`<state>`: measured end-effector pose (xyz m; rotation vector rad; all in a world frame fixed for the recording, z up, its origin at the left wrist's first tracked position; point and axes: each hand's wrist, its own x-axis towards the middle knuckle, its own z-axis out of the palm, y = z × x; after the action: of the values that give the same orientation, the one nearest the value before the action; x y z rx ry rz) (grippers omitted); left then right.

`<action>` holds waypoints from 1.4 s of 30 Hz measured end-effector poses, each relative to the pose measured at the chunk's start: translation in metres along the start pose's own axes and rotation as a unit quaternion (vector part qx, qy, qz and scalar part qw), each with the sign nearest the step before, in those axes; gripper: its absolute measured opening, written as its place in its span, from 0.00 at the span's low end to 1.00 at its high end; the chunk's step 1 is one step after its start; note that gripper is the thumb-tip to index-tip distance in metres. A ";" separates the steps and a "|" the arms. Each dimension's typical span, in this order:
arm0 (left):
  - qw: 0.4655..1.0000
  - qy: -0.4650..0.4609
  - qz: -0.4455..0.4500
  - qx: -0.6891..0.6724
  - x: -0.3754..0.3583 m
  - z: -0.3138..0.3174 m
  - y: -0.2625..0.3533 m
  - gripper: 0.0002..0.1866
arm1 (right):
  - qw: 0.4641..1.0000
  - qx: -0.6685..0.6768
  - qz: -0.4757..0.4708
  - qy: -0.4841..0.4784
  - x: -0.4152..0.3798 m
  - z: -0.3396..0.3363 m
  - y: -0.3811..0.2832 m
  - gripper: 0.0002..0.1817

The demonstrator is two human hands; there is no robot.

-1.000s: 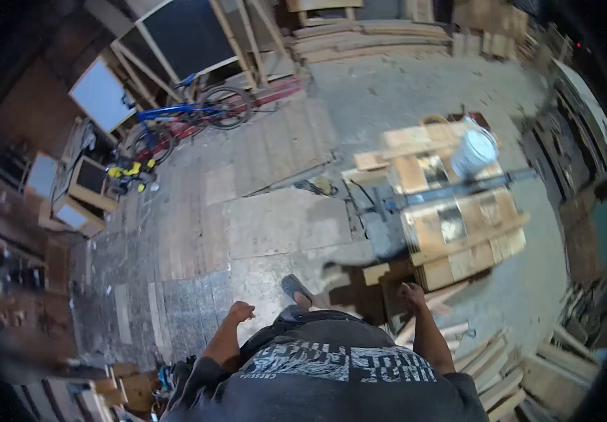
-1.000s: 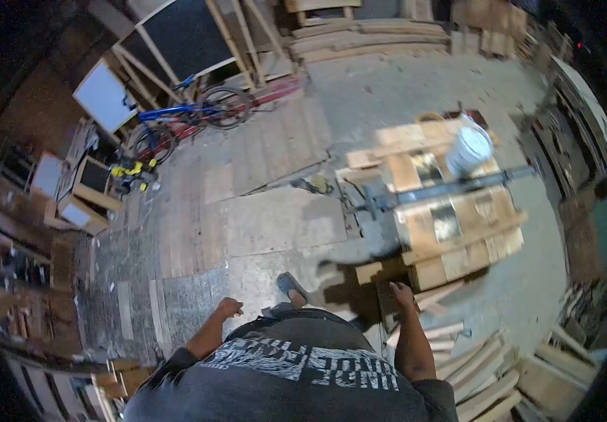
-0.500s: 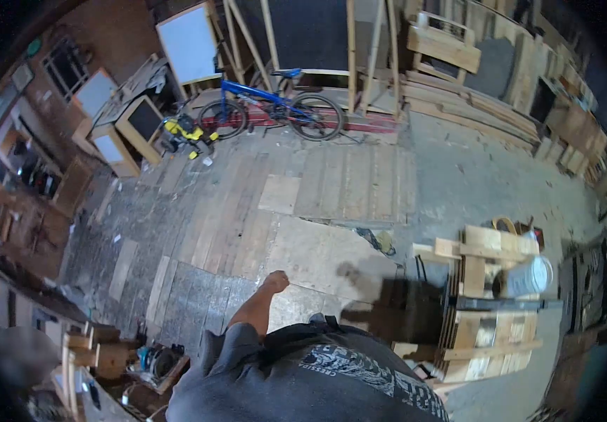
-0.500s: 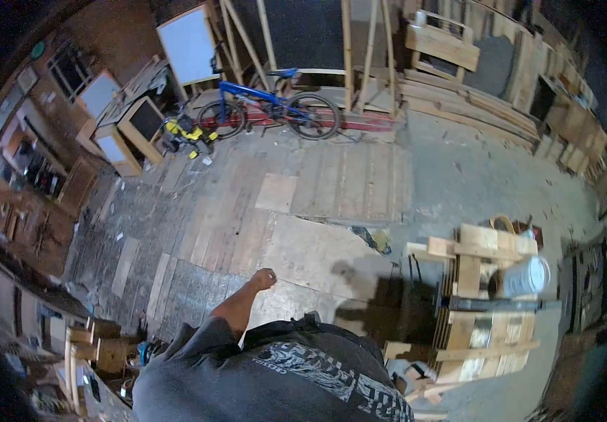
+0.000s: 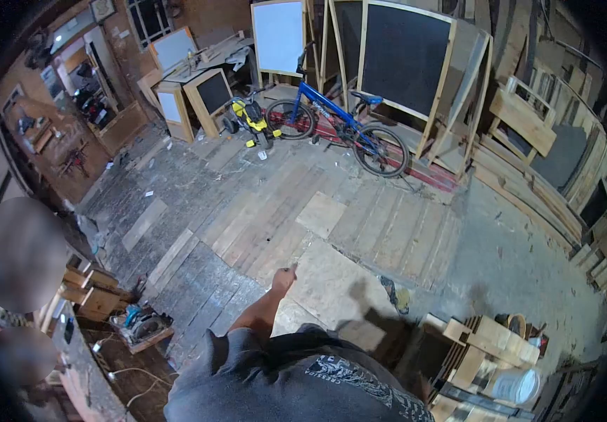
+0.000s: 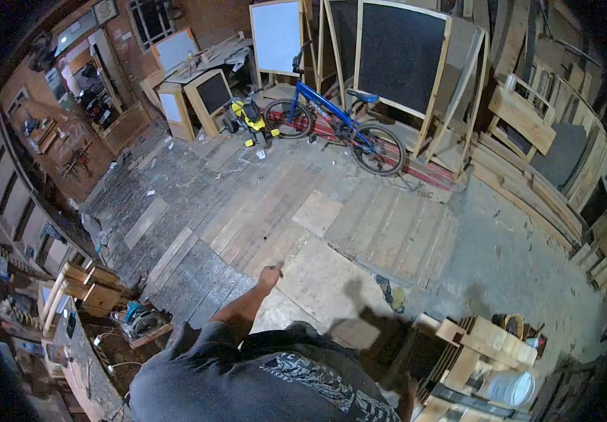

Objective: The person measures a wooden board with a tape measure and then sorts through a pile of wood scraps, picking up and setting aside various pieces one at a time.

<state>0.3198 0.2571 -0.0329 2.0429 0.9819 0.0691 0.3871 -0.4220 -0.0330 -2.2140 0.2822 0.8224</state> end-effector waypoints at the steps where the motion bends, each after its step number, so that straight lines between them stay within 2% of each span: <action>1: 0.988 0.124 0.073 -0.056 0.017 0.011 -0.006 0.29 | 0.997 -0.058 -0.059 0.004 0.005 -0.013 -0.045 0.40; 2: 0.931 0.017 -0.201 -0.305 0.010 -0.006 0.053 0.29 | 0.933 -0.005 -0.297 0.201 0.065 0.001 -0.028 0.21; 3: 0.913 -0.009 -0.190 -0.361 0.016 0.002 0.080 0.29 | 0.910 -0.075 -0.384 0.137 0.054 -0.016 -0.110 0.19; 4: 0.892 -0.037 -0.178 -0.413 0.021 0.013 0.103 0.29 | 0.966 0.087 -0.243 0.021 0.012 -0.025 -0.205 0.19; 5: 0.868 -0.064 -0.165 -0.463 0.019 0.026 0.137 0.31 | 0.965 0.099 -0.236 0.058 -0.022 -0.020 -0.281 0.21; 6: 0.849 -0.124 -0.155 -0.490 0.017 0.034 0.177 0.33 | 0.940 0.107 -0.313 0.079 -0.070 -0.018 -0.354 0.22; 7: 0.823 -0.183 -0.162 -0.513 0.030 0.062 0.202 0.35 | 0.908 0.050 -0.401 0.114 -0.109 -0.018 -0.413 0.22; 8: 0.819 -0.218 -0.161 -0.506 0.012 0.067 0.252 0.33 | 0.865 -0.010 -0.479 0.150 -0.141 -0.015 -0.456 0.22; 10: 0.715 -0.382 -0.110 -0.575 0.002 0.113 0.300 0.31 | 0.795 -0.066 -0.562 0.219 -0.179 0.006 -0.505 0.25; 11: 0.729 -0.415 0.013 -0.544 -0.019 0.130 0.316 0.33 | 0.789 -0.066 -0.577 0.201 -0.185 0.018 -0.519 0.30; 12: 0.724 -0.451 0.140 -0.503 -0.041 0.133 0.333 0.35 | 0.756 -0.104 -0.608 0.219 -0.174 0.033 -0.521 0.30; 13: 0.689 -0.492 0.190 -0.497 -0.057 0.124 0.344 0.35 | 0.744 -0.123 -0.616 0.228 -0.171 0.045 -0.529 0.30; 14: 0.622 -0.564 0.112 -0.531 -0.066 0.110 0.350 0.35 | 0.752 -0.163 -0.590 0.244 -0.147 0.059 -0.526 0.29; 15: 0.550 -0.623 0.028 -0.556 -0.070 0.093 0.353 0.35 | 0.746 -0.280 -0.493 0.348 -0.145 0.070 -0.509 0.29; 16: 0.479 -0.666 -0.062 -0.568 -0.067 0.075 0.356 0.35 | 0.716 -0.283 -0.541 0.338 -0.139 0.070 -0.503 0.29; 17: 0.428 -0.701 -0.120 -0.558 -0.068 0.062 0.362 0.35 | 0.755 -0.190 -0.513 0.361 -0.134 0.075 -0.492 0.30; 18: 0.395 -0.726 -0.158 -0.541 -0.070 0.049 0.372 0.36 | 0.776 -0.176 -0.466 0.387 -0.135 0.079 -0.481 0.30; 19: 0.374 -0.751 -0.184 -0.512 -0.073 0.037 0.383 0.36 | 0.791 -0.156 -0.422 0.413 -0.136 0.086 -0.468 0.31; 20: 0.423 -0.760 -0.160 -0.466 -0.082 0.015 0.393 0.36 | 0.792 -0.150 -0.372 0.461 -0.136 0.096 -0.449 0.31; 21: 0.468 -0.763 -0.125 -0.428 -0.092 -0.005 0.404 0.36 | 0.819 -0.098 -0.283 0.489 -0.131 0.105 -0.431 0.32; 22: 0.449 -0.792 -0.130 -0.392 -0.104 -0.014 0.411 0.36 | 0.835 -0.044 -0.202 0.510 -0.126 0.113 -0.410 0.32; 23: 0.440 -0.807 -0.094 -0.384 -0.115 -0.021 0.411 0.34 | 0.855 -0.020 -0.071 0.513 -0.121 0.128 -0.381 0.34; 24: 0.432 -0.815 -0.059 -0.382 -0.126 -0.030 0.409 0.31 | 0.855 0.188 -0.075 0.478 -0.104 0.147 -0.336 0.34; 25: 0.420 -0.829 -0.063 -0.364 -0.139 -0.039 0.406 0.31 | 0.813 0.389 -0.091 0.423 -0.090 0.165 -0.292 0.35; 26: 0.435 -0.836 0.150 -0.300 -0.156 -0.045 0.407 0.32 | 0.769 0.569 -0.015 0.293 -0.158 0.151 -0.331 0.36; 27: 0.419 -0.800 0.360 -0.234 -0.176 -0.052 0.403 0.33 | 0.758 0.573 -0.015 0.309 -0.176 0.162 -0.338 0.36; 28: 0.381 -0.791 0.413 -0.241 -0.195 -0.060 0.389 0.31 | 0.664 0.645 -0.104 0.365 -0.187 0.179 -0.342 0.37; 29: 0.340 -0.720 0.563 -0.222 -0.213 -0.070 0.374 0.31 | 0.555 0.697 -0.191 0.411 -0.201 0.193 -0.346 0.37; 30: 0.286 -0.665 0.660 -0.201 -0.231 -0.072 0.353 0.31 | 0.547 0.696 -0.189 0.425 -0.223 0.200 -0.354 0.37; 31: 0.227 -0.598 0.748 -0.179 -0.243 -0.069 0.333 0.31 | 0.513 0.726 -0.271 0.369 -0.246 0.203 -0.363 0.40; 32: 0.213 -0.605 0.746 -0.180 -0.249 -0.063 0.314 0.31 | 0.473 0.747 -0.352 0.308 -0.268 0.208 -0.369 0.43; 33: 0.125 -0.577 0.787 -0.181 -0.255 -0.054 0.293 0.30 | 0.428 0.756 -0.431 0.244 -0.284 0.218 -0.368 0.46; 34: 0.034 -0.543 0.819 -0.180 -0.261 -0.050 0.274 0.30 | 0.419 0.755 -0.434 0.256 -0.273 0.251 -0.337 0.46; 35: 0.017 -0.549 0.816 -0.180 -0.268 -0.051 0.258 0.30 | 0.463 0.563 -0.517 0.449 -0.244 0.298 -0.286 0.35; 36: 0.025 -0.578 0.795 -0.181 -0.279 -0.054 0.244 0.31 | 0.475 0.320 -0.549 0.609 -0.239 0.328 -0.253 0.29; 37: 0.035 -0.609 0.772 -0.182 -0.291 -0.056 0.225 0.32 | 0.488 0.463 -0.481 0.563 -0.303 0.332 -0.289 0.32; 38: 0.036 -0.583 0.794 -0.170 -0.301 -0.050 0.201 0.32 | 0.451 0.628 -0.404 0.490 -0.372 0.331 -0.332 0.38; 39: 0.052 -0.578 0.804 -0.129 -0.310 -0.050 0.184 0.32 | 0.370 0.761 -0.325 0.422 -0.442 0.329 -0.376 0.46; 40: 0.064 -0.570 0.814 -0.089 -0.321 -0.051 0.166 0.32 | 0.373 0.749 -0.299 0.459 -0.457 0.358 -0.361 0.46; 41: 0.135 -0.621 0.766 -0.095 -0.336 -0.051 0.140 0.31 | 0.352 0.747 -0.297 0.479 -0.482 0.382 -0.364 0.46; 42: 0.203 -0.667 0.711 -0.096 -0.354 -0.051 0.112 0.31 | 0.405 0.697 -0.294 0.513 -0.513 0.400 -0.374 0.46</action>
<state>0.1252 0.0192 0.1814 1.0650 -1.9812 -0.5056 -0.0364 0.1005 0.3011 -0.6177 0.4424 -1.0752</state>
